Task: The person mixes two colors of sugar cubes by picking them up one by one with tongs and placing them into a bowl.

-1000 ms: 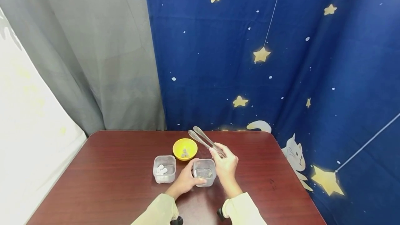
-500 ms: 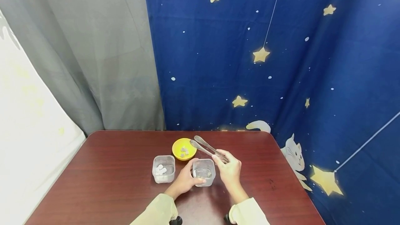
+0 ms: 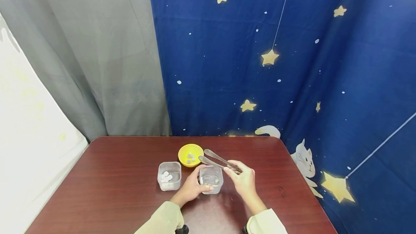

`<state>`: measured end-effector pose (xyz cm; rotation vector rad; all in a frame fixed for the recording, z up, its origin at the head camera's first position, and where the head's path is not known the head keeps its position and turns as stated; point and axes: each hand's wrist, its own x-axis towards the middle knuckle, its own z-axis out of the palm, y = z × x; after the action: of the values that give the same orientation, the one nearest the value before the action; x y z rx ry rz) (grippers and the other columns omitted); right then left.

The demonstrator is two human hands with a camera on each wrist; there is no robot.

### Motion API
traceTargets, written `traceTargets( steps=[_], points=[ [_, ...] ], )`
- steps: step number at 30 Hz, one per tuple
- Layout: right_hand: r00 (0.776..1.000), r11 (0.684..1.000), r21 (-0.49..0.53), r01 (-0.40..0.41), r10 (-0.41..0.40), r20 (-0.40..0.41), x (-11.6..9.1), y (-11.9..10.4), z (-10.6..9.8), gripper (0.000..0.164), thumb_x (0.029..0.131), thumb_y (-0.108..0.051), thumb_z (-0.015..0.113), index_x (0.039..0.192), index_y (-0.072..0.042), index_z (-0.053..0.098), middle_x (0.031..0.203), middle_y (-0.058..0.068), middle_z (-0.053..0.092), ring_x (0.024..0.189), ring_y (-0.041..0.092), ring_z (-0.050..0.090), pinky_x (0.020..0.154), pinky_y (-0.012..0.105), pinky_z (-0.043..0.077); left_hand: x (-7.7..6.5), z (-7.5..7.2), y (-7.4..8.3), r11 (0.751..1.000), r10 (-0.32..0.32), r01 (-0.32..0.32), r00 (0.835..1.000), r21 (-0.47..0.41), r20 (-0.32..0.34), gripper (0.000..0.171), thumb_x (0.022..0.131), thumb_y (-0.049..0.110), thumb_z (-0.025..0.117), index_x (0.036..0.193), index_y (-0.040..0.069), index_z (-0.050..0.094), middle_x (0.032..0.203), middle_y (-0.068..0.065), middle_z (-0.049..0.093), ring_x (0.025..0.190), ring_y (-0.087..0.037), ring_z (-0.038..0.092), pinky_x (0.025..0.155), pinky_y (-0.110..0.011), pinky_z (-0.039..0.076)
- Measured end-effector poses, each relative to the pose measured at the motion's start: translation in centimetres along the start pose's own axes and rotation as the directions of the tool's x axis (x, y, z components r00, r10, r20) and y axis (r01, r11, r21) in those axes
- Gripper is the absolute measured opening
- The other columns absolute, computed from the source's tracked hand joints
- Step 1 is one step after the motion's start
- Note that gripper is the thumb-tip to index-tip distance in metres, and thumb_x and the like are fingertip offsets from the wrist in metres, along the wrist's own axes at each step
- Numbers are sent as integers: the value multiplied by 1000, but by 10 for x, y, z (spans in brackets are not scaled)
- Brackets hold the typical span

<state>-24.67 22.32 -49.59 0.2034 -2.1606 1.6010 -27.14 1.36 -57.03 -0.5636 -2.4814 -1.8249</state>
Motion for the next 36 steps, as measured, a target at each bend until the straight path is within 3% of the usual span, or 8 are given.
traceTargets(
  steps=[8, 15, 22, 36],
  points=[
    [999, 997, -83, -2, 6, 48, -2, 8, -14, 27, 75, -12, 84, 100, -9, 75, 86, 10, 73, 78, 16, 71, 67, 23, 55, 0, -1, 0, 999, -29, 29, 1000, 30, -3, 90, 68, 28, 88, 142, 9, 42, 129, -11, 57, 115, -30, 55, 100, -50, 39],
    [988, 988, -154, -31, 53, 142, -4, 7, -22, 29, 75, -12, 84, 102, -6, 74, 89, 10, 74, 77, 16, 71, 66, 25, 56, 0, -1, 0, 1000, -14, 14, 1000, 22, 5, 80, 67, 26, 89, 135, 12, 47, 119, -4, 60, 107, -30, 58, 94, -50, 44],
    [980, 978, -211, -6, 48, 195, -4, 6, -26, 28, 72, -11, 85, 98, -10, 75, 92, 11, 73, 78, 15, 71, 68, 27, 56, 0, 0, -1, 998, -30, 30, 1000, 46, 0, 85, 67, 28, 89, 138, 12, 46, 121, -2, 59, 106, -23, 57, 94, -48, 44],
    [936, 973, -231, 17, 66, 347, 4, 10, -23, 27, 74, -11, 84, 98, -7, 73, 91, 13, 72, 78, 19, 71, 63, 25, 56, -1, -1, -1, 1000, -18, 18, 1000, 12, 8, 82, 68, 24, 89, 136, 9, 46, 118, -1, 61, 105, -20, 59, 94, -44, 45]
  ],
)
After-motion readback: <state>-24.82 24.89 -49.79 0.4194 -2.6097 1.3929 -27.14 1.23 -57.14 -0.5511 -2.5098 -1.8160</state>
